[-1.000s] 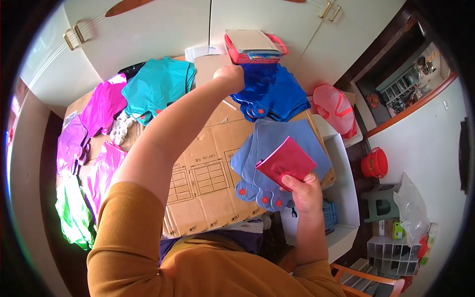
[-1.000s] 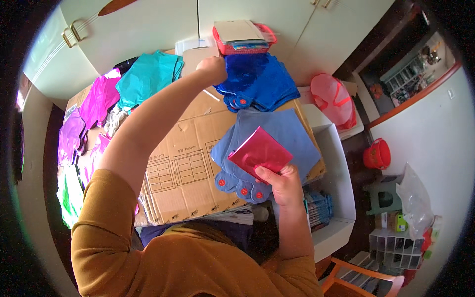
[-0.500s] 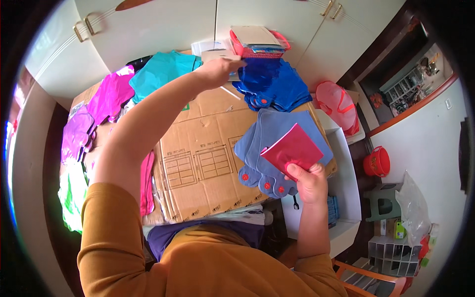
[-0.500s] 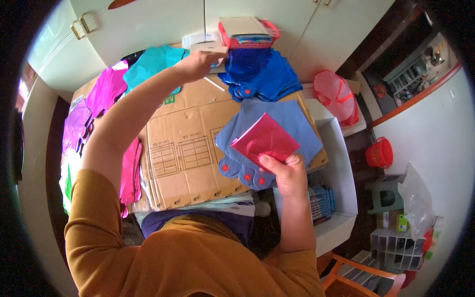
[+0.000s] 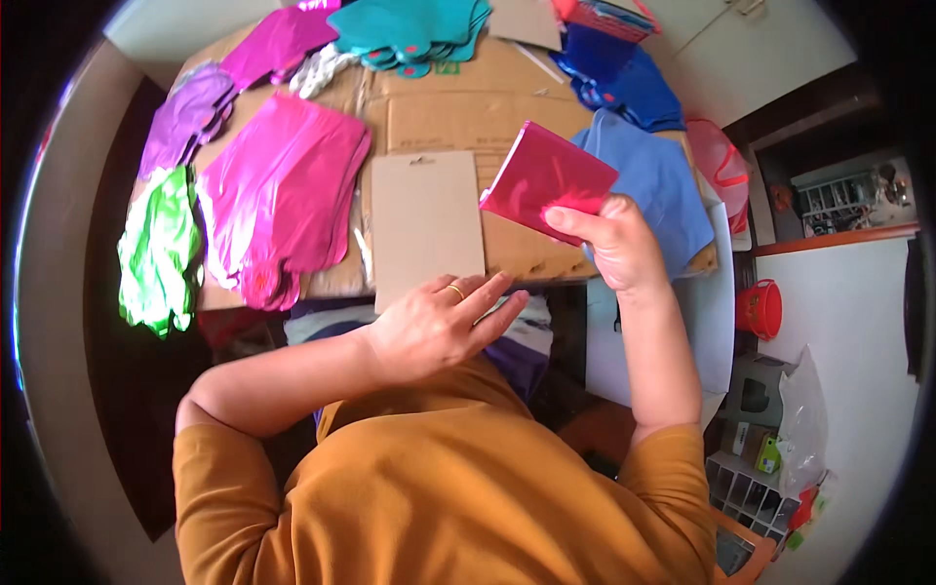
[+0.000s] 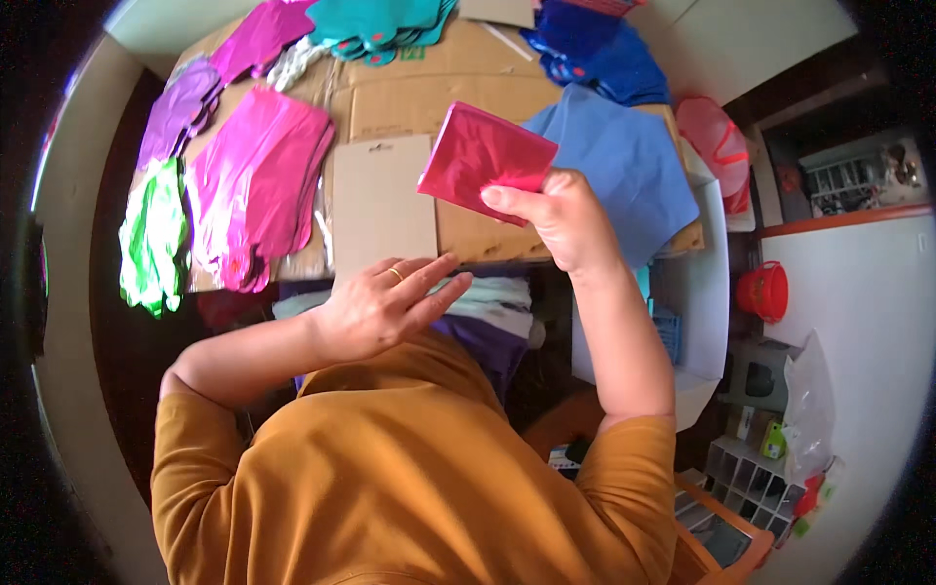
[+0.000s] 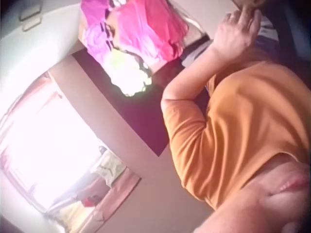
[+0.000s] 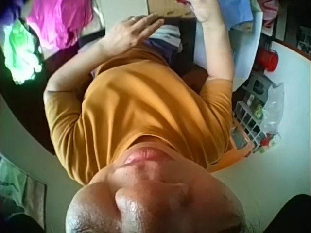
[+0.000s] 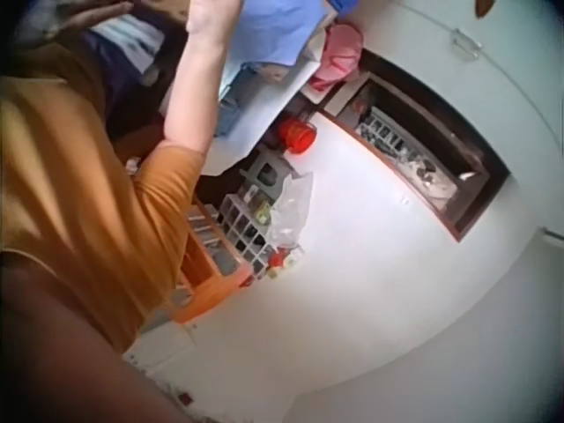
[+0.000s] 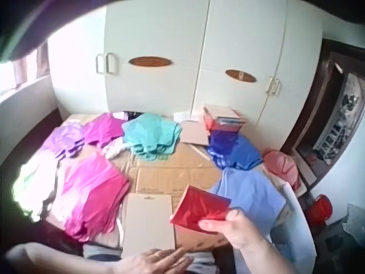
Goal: Folding colorful star-shaped plastic bags and inserting them into cardboard packaging sleeves.
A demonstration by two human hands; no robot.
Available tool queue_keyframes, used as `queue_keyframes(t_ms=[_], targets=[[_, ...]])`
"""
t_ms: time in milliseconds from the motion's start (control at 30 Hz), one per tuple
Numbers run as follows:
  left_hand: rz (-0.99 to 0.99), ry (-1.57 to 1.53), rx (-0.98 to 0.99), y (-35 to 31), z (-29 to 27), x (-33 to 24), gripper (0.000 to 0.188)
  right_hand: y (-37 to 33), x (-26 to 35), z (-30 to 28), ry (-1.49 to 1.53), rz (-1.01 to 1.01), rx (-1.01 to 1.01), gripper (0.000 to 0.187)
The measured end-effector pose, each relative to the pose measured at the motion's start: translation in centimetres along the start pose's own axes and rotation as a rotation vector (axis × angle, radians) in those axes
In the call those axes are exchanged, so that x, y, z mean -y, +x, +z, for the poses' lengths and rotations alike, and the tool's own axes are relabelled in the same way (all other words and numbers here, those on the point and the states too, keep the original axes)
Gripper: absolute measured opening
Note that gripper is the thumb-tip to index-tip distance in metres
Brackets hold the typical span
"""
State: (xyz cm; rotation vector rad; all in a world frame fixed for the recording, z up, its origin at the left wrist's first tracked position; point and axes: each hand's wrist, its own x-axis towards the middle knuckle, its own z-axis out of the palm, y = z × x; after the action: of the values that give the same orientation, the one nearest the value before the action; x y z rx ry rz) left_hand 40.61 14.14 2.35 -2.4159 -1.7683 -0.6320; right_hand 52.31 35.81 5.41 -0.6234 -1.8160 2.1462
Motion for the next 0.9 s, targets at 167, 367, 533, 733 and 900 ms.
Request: queue_keyframes(t_ms=[167,367,533,733,900], targets=[[-0.288,0.068,-0.291,-7.2,0.8,-1.4,0.048,1.3,-1.7,2.2,0.004,0.011,0.092,0.018],[-0.221,0.101,-0.367,-12.3,1.2,-1.7,0.044,-2.2,0.6,3.0,-0.168,-0.127,0.122,0.019],[-0.439,0.084,-0.353,-8.9,0.6,0.6,0.058,-5.6,-1.2,2.6,-0.852,-0.573,0.431,0.026],[-0.429,-0.064,-0.246,-7.4,-0.4,3.4,0.018,-4.1,-5.4,5.4,-1.145,-0.754,0.348,0.011],[-0.549,-0.253,-0.175,-7.3,-1.3,4.3,0.016,-3.1,-6.1,5.8,-1.005,-0.637,0.234,0.014]])
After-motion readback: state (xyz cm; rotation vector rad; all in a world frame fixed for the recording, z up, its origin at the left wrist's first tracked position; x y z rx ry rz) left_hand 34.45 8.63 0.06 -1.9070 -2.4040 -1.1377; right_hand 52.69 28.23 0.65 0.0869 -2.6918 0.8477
